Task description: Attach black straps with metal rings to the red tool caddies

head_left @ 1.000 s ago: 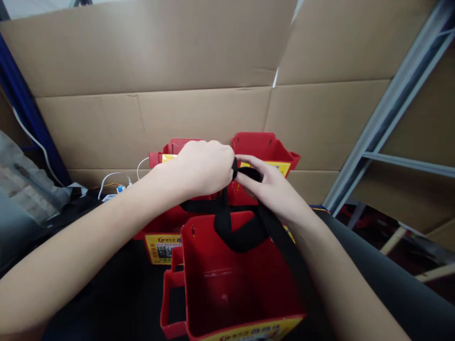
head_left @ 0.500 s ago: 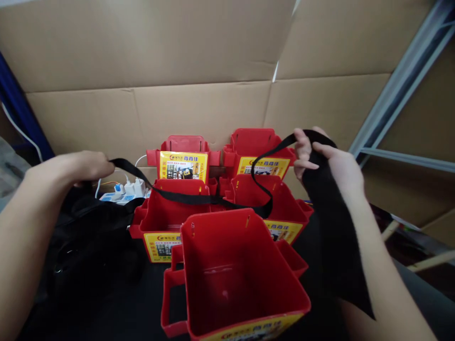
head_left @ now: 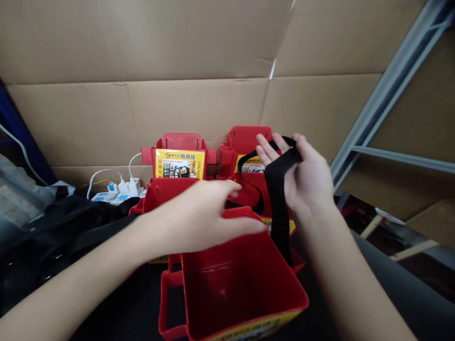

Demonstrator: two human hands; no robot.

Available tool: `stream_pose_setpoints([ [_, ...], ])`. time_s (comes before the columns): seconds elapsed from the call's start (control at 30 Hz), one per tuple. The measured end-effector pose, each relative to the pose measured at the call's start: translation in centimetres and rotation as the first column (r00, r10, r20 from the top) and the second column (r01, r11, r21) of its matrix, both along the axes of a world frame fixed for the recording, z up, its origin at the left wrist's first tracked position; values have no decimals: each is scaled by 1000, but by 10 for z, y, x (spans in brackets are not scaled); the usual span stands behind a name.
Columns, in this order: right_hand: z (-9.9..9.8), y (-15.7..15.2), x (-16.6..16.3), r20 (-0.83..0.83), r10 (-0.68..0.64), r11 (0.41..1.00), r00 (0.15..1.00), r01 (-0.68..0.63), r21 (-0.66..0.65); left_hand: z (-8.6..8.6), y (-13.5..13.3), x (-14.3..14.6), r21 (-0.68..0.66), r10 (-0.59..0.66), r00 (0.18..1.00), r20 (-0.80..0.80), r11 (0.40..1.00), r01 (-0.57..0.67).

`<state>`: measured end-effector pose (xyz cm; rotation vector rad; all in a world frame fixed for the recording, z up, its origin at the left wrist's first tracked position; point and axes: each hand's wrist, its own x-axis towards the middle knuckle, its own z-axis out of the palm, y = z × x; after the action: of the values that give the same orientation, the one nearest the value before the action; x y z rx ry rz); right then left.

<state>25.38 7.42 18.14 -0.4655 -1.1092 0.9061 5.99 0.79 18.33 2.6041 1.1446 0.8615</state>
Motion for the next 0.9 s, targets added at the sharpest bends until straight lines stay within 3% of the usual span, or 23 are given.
stream_pose_setpoints([
  [0.1, -2, 0, -4, 43, -34, 999, 999, 33, 33, -7, 18, 46, -283, -117, 984, 135, 947, 151],
  [0.2, 0, 4, -5, 89, -62, 998, 994, 62, 2, 0, 40, 60, -537, -199, 939, 280, 778, 325],
  [0.3, 4, 9, 3, 238, -56, 985, 970, 93, -147, 14, 53, 56, -643, -177, 880, 440, 622, 447],
  [0.37, 7, 9, 13, 394, -114, 960, 912, 203, -191, 19, 57, 49, -641, -79, 828, 555, 594, 486],
  [0.47, 5, 8, 21, 571, -209, 937, 794, 330, -115, 18, 59, 42, -641, 46, 782, 621, 603, 474],
  [0.6, -8, 12, 8, 605, -305, 937, 735, 346, 52, 8, 56, 49, -689, 34, 802, 596, 534, 489],
  [0.67, -14, 15, -2, 580, -284, 955, 763, 280, 100, 3, 53, 53, -687, 54, 830, 555, 593, 421],
  [0.77, -14, 12, -10, 503, -47, 999, 863, 35, 33, -1, 52, 52, -573, 149, 855, 496, 796, 194],
  [0.8, -13, 9, -11, 461, 26, 998, 887, -46, 33, -2, 52, 50, -528, 174, 861, 478, 840, 123],
  [0.87, -9, 4, -10, 383, 85, 986, 920, -133, 101, -1, 53, 44, -490, 146, 892, 428, 867, 93],
  [0.9, -7, 3, -10, 356, 73, 978, 932, -136, 156, 0, 53, 42, -513, 78, 916, 394, 845, 149],
])
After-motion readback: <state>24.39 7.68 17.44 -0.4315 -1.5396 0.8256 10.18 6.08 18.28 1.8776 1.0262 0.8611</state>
